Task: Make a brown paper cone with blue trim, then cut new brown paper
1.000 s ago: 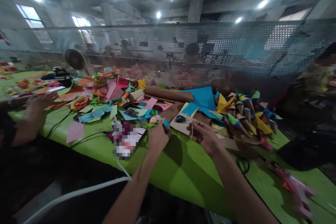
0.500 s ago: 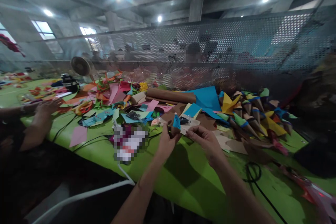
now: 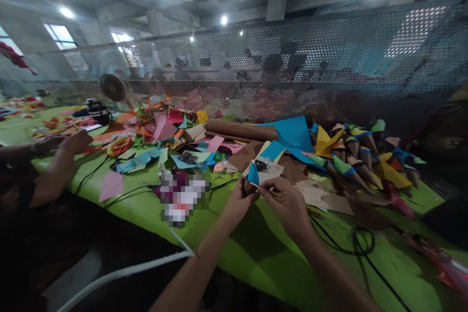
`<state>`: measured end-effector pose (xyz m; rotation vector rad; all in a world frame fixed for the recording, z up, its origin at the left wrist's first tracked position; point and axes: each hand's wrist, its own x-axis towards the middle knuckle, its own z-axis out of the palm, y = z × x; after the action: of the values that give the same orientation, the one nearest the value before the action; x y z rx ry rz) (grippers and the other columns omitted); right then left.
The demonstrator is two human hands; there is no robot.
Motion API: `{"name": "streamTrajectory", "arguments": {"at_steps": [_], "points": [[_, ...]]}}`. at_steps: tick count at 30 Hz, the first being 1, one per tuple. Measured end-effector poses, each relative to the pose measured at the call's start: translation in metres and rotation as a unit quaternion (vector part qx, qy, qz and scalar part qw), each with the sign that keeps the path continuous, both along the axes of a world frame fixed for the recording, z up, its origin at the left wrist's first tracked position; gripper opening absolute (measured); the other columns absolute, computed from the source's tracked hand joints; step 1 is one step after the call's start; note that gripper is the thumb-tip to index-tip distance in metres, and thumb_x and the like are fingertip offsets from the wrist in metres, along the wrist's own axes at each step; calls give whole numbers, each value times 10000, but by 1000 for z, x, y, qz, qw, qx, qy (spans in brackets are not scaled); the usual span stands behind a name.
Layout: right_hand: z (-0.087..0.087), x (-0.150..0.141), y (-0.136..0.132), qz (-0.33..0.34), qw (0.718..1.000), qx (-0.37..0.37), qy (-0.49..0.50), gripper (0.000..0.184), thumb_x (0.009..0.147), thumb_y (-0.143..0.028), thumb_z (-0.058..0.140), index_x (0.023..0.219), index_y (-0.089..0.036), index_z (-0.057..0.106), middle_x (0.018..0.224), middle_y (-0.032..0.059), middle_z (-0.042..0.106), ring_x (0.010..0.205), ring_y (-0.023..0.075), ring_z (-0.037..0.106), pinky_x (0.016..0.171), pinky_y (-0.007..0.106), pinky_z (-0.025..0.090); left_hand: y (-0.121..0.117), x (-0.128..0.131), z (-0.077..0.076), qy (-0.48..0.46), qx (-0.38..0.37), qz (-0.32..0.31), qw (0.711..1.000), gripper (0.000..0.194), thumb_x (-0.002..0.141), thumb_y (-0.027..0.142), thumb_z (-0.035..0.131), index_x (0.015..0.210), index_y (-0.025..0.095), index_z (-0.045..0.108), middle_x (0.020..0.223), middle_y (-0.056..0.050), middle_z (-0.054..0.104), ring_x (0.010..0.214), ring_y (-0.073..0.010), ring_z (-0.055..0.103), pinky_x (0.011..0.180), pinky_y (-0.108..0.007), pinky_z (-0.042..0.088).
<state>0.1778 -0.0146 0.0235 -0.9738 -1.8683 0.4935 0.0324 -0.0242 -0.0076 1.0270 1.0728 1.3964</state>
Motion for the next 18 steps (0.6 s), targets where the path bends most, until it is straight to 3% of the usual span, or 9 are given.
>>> {"name": "streamTrajectory", "arguments": {"at_steps": [5,11,18], "points": [[-2,-1,0,-5,1000,12,-12,94,885,-274,636,815,-214,654,834,30,678,826,211,615,728,314,448,-4,-5,-2,11,-7,-37,999,293,712,207,611,990,219,521,925,19,547,880,-146,497,835,-239,397],[-2,-1,0,-13,1000,5,-19,94,888,-264,640,811,-213,654,828,25,672,823,210,604,726,315,443,-2,-6,-13,-22,-2,-61,998,188,787,252,548,968,217,512,699,63,375,606,-96,315,564,-211,277],[-2,0,-1,-13,999,16,-26,100,894,-257,642,805,-211,646,821,22,667,813,205,600,717,309,438,-1,-2,-7,-87,-20,-57,994,302,806,468,642,884,202,524,645,68,374,537,-83,302,507,-215,265]]}}
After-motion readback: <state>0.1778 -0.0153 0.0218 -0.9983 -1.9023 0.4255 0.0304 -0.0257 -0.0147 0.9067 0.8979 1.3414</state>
